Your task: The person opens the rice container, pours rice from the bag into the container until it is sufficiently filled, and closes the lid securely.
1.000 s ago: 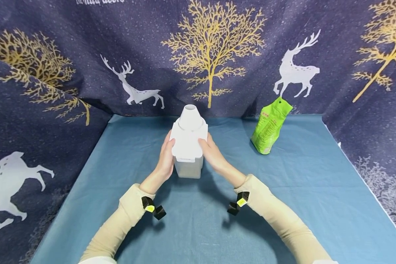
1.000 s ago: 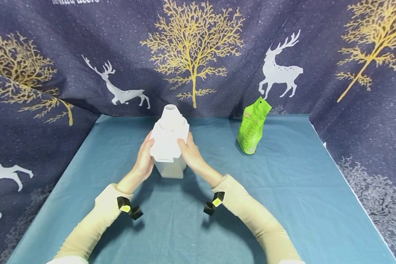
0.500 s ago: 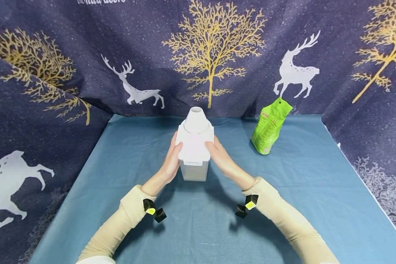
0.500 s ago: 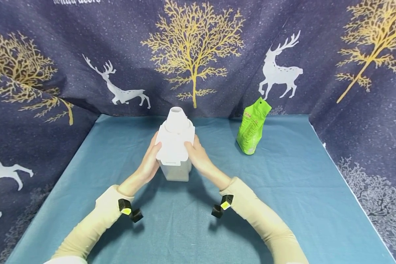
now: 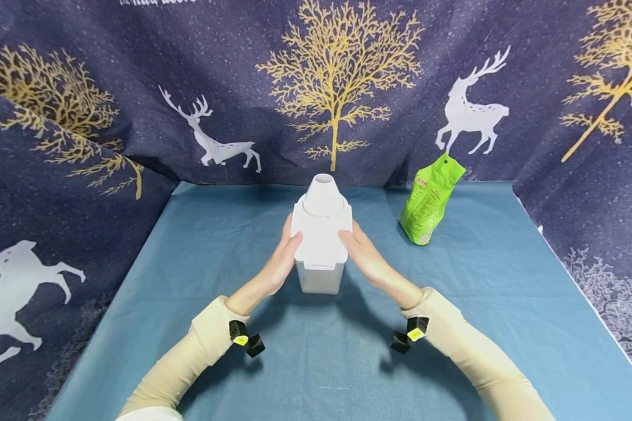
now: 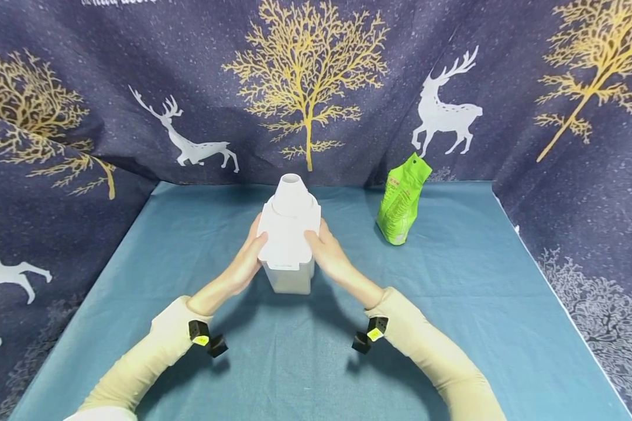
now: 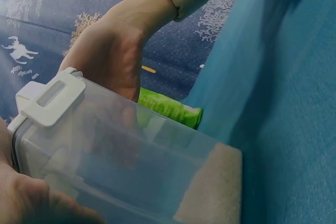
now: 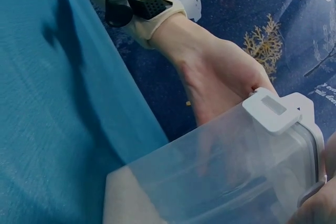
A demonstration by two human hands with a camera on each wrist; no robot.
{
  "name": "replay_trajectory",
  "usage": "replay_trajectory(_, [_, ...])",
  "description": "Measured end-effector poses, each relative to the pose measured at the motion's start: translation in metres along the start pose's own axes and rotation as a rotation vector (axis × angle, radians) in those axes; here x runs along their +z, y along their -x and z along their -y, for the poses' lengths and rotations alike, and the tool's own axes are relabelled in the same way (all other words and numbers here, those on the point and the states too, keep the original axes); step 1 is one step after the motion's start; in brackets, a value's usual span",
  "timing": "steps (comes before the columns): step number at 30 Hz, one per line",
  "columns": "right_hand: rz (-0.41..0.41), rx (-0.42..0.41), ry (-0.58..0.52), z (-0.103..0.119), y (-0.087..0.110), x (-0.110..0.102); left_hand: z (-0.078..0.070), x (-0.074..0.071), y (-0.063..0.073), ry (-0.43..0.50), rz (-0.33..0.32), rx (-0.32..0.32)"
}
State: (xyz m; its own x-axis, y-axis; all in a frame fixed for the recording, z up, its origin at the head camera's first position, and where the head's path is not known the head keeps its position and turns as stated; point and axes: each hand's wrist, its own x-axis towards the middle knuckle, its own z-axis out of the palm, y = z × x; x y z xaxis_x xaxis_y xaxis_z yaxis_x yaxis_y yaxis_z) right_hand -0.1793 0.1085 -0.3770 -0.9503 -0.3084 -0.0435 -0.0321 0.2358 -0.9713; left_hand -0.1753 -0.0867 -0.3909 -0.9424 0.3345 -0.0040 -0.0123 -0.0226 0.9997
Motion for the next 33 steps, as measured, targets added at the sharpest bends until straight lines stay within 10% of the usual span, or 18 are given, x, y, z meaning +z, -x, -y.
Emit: replay_trajectory(33, [-0.025,-0.004,0.000,-0.001,0.012,-0.011,-0.001,0.014,0.005,-0.069,0.006,-0.037])
